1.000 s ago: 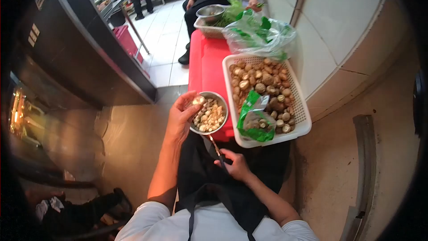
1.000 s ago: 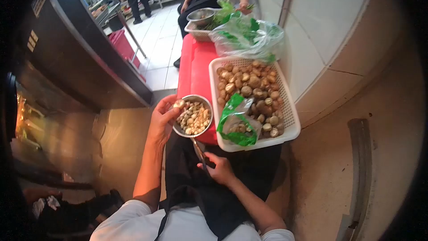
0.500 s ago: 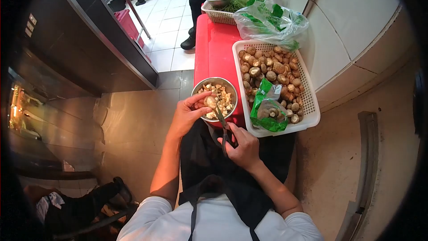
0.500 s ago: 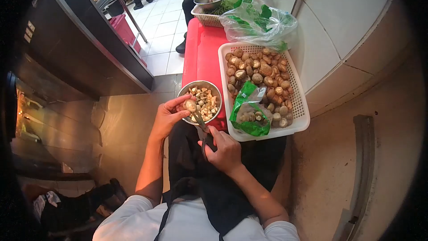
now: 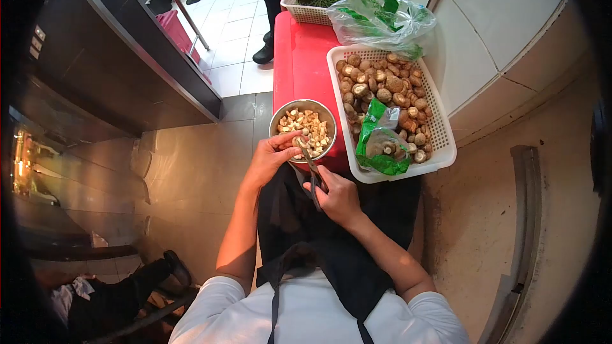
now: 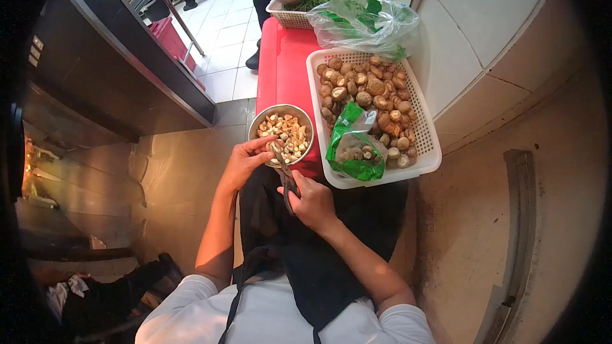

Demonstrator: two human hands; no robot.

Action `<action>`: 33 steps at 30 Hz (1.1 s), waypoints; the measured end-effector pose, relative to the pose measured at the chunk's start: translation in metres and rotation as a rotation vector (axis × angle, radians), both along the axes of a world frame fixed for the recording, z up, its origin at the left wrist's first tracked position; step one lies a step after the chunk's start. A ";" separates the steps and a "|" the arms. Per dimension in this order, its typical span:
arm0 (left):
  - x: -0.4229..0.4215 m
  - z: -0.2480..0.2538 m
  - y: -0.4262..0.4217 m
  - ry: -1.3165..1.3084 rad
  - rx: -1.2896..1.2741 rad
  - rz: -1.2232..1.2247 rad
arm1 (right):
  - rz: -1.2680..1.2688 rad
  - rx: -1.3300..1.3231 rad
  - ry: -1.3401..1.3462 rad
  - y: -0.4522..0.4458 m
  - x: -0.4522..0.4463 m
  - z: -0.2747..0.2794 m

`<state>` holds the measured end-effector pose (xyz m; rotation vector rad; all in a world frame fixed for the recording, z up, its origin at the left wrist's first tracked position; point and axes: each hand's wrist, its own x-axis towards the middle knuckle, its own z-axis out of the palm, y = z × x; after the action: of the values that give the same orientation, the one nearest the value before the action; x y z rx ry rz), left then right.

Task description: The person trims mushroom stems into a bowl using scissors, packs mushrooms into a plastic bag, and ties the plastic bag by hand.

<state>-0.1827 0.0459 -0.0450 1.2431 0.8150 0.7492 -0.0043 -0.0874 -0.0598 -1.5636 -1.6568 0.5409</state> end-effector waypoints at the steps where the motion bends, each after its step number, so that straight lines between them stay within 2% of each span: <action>1: 0.000 -0.004 0.001 0.007 -0.003 0.017 | 0.008 0.009 0.047 0.002 -0.001 -0.002; 3: 0.000 -0.008 0.005 0.029 -0.004 0.032 | 0.024 0.029 0.141 0.008 -0.002 -0.004; 6: 0.001 -0.012 0.007 0.068 0.023 0.065 | 0.020 -0.090 0.285 0.015 -0.003 0.003; 9: 0.003 -0.015 0.009 0.125 0.110 0.150 | 0.018 -0.407 0.727 0.021 0.001 -0.017; 12: 0.005 -0.012 0.017 0.201 0.205 0.237 | -0.030 -0.496 0.978 0.013 0.007 -0.018; 14: 0.015 0.004 0.021 0.179 0.213 0.252 | 0.001 -0.488 0.994 0.001 0.008 -0.019; 16: 0.041 0.038 0.025 0.241 0.324 0.210 | 0.051 -0.494 0.969 -0.013 0.010 -0.023; 18: 0.074 0.051 0.041 0.268 0.471 0.152 | 0.119 -0.509 0.907 -0.026 0.009 -0.034; 19: 0.099 0.073 0.043 0.180 0.439 0.082 | 0.160 -0.513 0.869 -0.031 0.009 -0.040; 20: 0.128 0.059 0.063 0.039 0.420 0.093 | 0.190 -0.466 0.790 -0.035 0.009 -0.048; 21: 0.156 0.066 0.070 -0.082 0.418 0.113 | 0.222 -0.412 0.708 -0.036 0.010 -0.057; 22: 0.176 0.092 0.066 0.053 0.718 0.251 | 0.248 -0.359 0.630 -0.035 0.011 -0.062; 25: 0.205 0.131 0.055 0.239 1.234 0.353 | 0.262 -0.256 0.562 -0.035 0.019 -0.058; 26: 0.203 0.145 0.043 0.151 1.243 0.192 | 0.242 -0.285 0.474 -0.037 0.026 -0.064; 29: 0.186 0.157 0.006 0.417 1.044 -0.298 | 0.189 -0.229 0.625 -0.040 0.030 -0.089; 30: 0.178 0.170 -0.010 0.560 0.957 -0.463 | 0.214 -0.251 0.614 -0.038 0.032 -0.071; 33: 0.163 0.134 -0.023 0.625 1.147 -0.621 | 0.185 -0.317 0.497 -0.036 0.041 -0.036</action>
<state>-0.0194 0.0232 0.0890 2.6902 0.3687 0.2525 0.0364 -0.1239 -0.0961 -1.3446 -1.3779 1.2319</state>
